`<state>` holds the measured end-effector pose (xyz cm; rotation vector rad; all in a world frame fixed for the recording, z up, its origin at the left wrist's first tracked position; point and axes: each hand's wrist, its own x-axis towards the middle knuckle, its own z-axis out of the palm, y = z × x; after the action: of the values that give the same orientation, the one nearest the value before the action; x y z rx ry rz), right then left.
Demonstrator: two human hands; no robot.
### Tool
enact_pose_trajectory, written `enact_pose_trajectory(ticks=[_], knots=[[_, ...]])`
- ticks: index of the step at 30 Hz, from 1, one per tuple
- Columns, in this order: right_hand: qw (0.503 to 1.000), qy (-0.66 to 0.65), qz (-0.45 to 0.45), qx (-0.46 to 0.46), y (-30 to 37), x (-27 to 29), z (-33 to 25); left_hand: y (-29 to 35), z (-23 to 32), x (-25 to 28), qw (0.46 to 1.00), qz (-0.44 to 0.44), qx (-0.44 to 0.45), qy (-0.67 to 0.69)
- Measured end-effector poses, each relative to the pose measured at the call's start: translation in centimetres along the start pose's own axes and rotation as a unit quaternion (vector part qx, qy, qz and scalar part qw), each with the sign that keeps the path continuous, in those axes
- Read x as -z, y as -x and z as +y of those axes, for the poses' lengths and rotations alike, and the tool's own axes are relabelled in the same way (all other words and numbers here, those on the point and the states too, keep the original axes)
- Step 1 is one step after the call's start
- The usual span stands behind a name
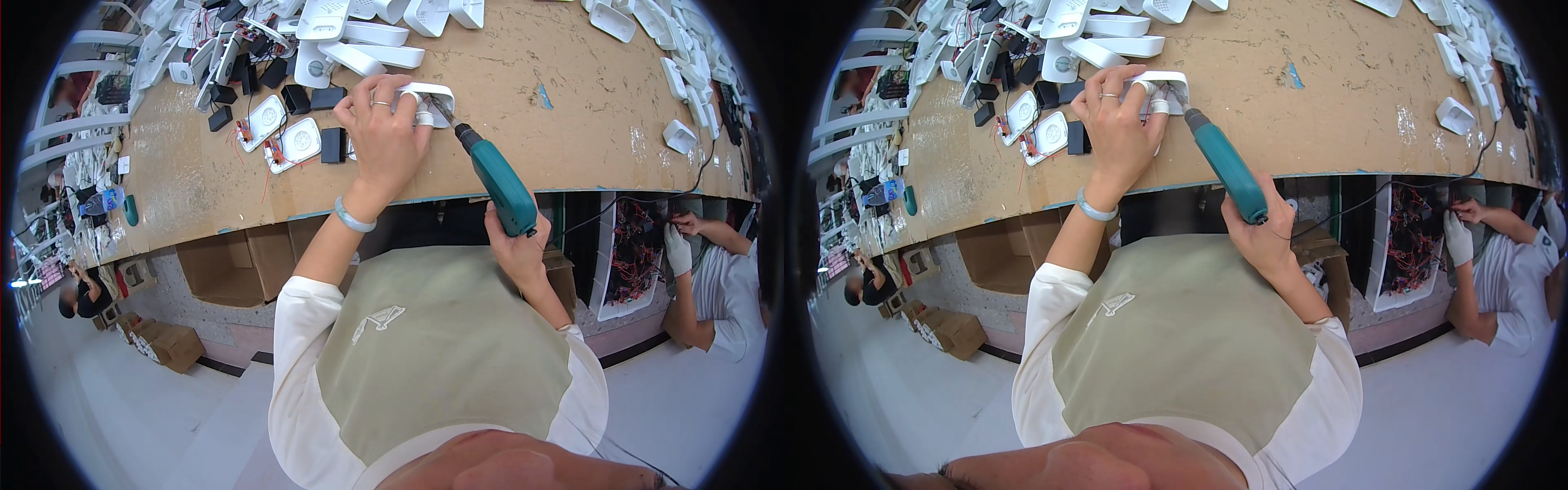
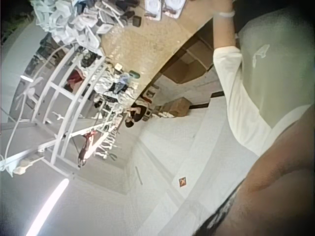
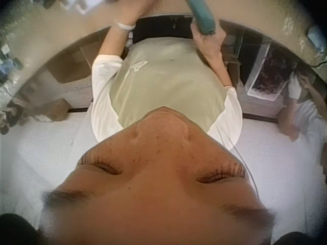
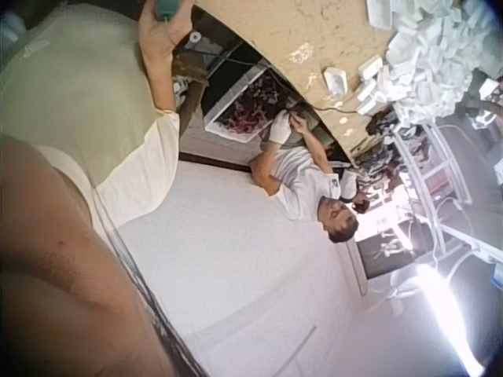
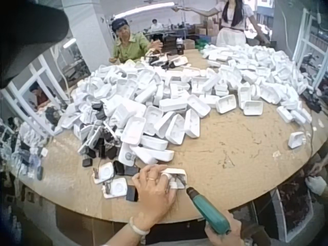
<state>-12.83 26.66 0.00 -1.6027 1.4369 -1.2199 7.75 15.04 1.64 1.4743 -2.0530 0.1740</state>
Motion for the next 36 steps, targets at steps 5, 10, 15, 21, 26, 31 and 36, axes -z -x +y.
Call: enact_pose_trajectory(ticks=[5, 10, 15, 21, 26, 31, 36], knots=[[1.0, 0.016, -0.01, -0.007, 0.1, 0.18, -0.06, -0.03, 0.03, 0.0, 1.0, 0.001, 0.0, -0.002], [1.0, 0.024, -0.009, 0.011, -0.32, 0.37, -0.59, -0.02, -0.05, -0.21, 1.0, 0.012, -0.005, 0.006], [0.999, 0.033, -0.016, 0.01, -0.36, 0.54, -0.69, -0.03, -0.04, -0.17, 1.0, 0.012, -0.005, 0.005], [0.999, 0.037, -0.014, 0.018, -0.27, 0.71, -0.58, -0.02, -0.01, -0.15, 1.0, 0.01, -0.006, 0.005], [0.999, 0.037, -0.013, 0.022, -0.35, 0.73, -0.73, -0.04, 0.02, -0.21, 1.0, 0.014, -0.008, 0.005], [0.999, 0.042, -0.014, 0.022, -0.36, 0.66, -0.65, -0.01, 0.01, -0.16, 1.0, 0.015, -0.009, 0.004], [0.999, 0.04, -0.021, 0.006, -0.31, 0.75, -0.67, 0.04, 0.0, -0.08, 1.0, 0.016, -0.011, 0.003]])
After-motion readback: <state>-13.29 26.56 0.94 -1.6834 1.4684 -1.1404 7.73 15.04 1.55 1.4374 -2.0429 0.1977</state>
